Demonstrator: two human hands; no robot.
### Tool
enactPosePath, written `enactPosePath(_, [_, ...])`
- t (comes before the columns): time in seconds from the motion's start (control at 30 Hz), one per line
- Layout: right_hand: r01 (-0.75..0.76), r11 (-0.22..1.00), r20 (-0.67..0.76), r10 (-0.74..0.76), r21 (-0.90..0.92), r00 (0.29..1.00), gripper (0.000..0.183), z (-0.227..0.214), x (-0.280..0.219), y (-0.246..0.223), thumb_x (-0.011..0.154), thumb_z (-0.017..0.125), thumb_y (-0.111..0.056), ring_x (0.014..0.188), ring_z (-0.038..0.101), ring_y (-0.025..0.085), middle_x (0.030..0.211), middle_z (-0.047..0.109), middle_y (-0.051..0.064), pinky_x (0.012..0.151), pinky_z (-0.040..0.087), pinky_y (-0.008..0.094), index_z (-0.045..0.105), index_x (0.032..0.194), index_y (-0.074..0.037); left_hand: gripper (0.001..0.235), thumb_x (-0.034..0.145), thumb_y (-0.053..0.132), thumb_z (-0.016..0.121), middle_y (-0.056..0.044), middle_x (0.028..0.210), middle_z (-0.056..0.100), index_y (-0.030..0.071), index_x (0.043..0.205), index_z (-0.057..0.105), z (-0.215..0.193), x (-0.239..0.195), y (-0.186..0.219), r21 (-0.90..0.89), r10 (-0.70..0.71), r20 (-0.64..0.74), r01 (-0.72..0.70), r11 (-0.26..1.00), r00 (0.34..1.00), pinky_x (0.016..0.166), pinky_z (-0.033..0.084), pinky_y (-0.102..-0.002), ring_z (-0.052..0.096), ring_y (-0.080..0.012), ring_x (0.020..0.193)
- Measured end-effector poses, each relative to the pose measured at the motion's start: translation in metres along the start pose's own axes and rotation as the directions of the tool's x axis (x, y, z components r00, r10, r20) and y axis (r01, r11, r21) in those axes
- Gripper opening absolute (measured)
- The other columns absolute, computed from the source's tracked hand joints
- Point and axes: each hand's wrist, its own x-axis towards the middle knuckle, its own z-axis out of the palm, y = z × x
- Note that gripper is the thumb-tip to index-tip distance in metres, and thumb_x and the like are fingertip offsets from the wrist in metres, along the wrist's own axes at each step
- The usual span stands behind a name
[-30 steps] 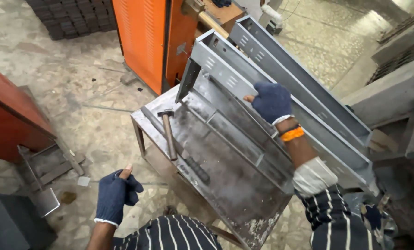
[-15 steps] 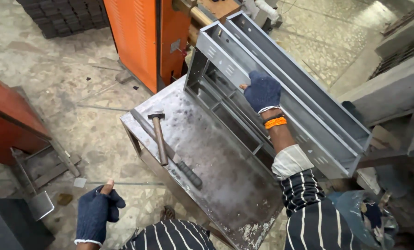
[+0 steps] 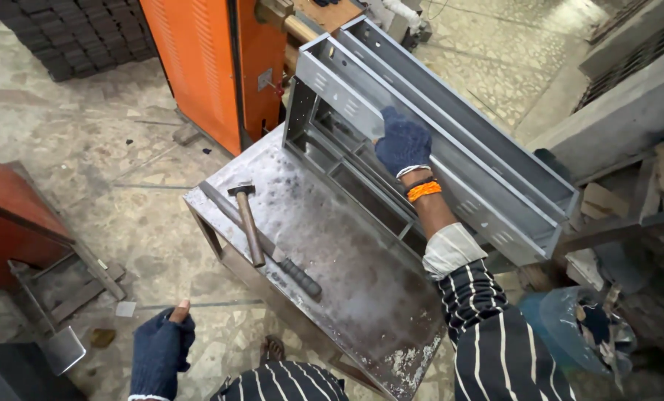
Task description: The person bends and shapes perforated sheet metal panels using a manual press brake, at one point producing sparks while working the metal edge. They hammer a panel, fit panels together into a frame, and reposition pieces under the press repeatedly.
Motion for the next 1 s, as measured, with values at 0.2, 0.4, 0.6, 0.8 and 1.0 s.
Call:
enactPosePath(0.2, [0.214, 0.974, -0.4, -0.165, 0.081, 0.902, 0.051, -0.041, -0.018, -0.066, 0.07, 0.081, -0.019, 0.104, 0.065, 0.039, 0.113, 0.07, 0.016, 0.09, 0.049, 0.049, 0.067, 0.118, -0.009, 0.031, 0.094, 0.03, 0.066, -0.005, 0.056, 0.051, 0.001, 0.092, 0.078, -0.016, -0.005, -0.008, -0.044, 0.076, -0.04, -0.078, 0.996, 0.996, 0.038, 0.033, -0.035, 0.043, -0.0157, 0.044])
enactPosePath(0.4, [0.156, 0.919, -0.216, -0.08, 0.363, 0.973, 0.029, 0.053, -0.065, -0.142, 0.08, 0.08, -0.02, 0.101, 0.066, 0.038, 0.103, 0.07, 0.014, 0.092, 0.051, 0.049, 0.071, 0.106, -0.011, 0.028, 0.092, 0.025, 0.063, -0.002, 0.057, 0.052, 0.007, 0.104, 0.081, -0.048, -0.013, -0.012, -0.157, 0.127, -0.039, -0.132, 0.979, 0.991, 0.038, 0.035, -0.034, 0.045, -0.0136, 0.045])
enactPosePath(0.6, [0.018, 0.935, 0.149, -0.075, 0.354, 0.986, 0.063, 0.148, -0.137, -0.213, 0.067, 0.087, -0.044, 0.109, 0.065, 0.039, 0.117, 0.07, 0.019, 0.092, 0.049, 0.051, 0.07, 0.118, -0.01, 0.029, 0.09, 0.031, 0.066, -0.003, 0.058, 0.054, 0.008, 0.101, 0.081, -0.082, -0.023, -0.018, -0.059, 0.177, -0.072, -0.181, 0.982, 0.982, 0.038, 0.039, -0.034, 0.048, -0.0134, 0.048])
enactPosePath(0.8, [-0.291, 0.878, 0.538, 0.047, 0.38, 0.842, 0.083, 0.193, -0.169, -0.217, 0.067, 0.087, -0.044, 0.116, 0.063, 0.041, 0.128, 0.064, 0.022, 0.094, 0.05, 0.049, 0.056, 0.133, -0.006, 0.044, 0.094, 0.043, 0.066, -0.002, 0.058, 0.053, 0.002, 0.091, 0.079, -0.107, -0.024, -0.043, -0.088, 0.156, -0.123, -0.168, 0.982, 0.98, 0.04, 0.038, -0.032, 0.048, -0.0136, 0.048])
enactPosePath(1.0, [-0.314, 0.893, 0.487, 0.129, 0.322, 0.864, 0.046, 0.196, -0.179, -0.211, 0.077, 0.066, -0.02, 0.11, 0.065, 0.042, 0.117, 0.07, 0.021, 0.094, 0.052, 0.051, 0.066, 0.122, -0.01, 0.041, 0.093, 0.042, 0.063, -0.002, 0.056, 0.053, 0.004, 0.09, 0.078, -0.12, -0.036, -0.039, -0.08, 0.105, -0.128, -0.116, 0.99, 0.986, 0.039, 0.039, -0.034, 0.048, -0.0138, 0.046])
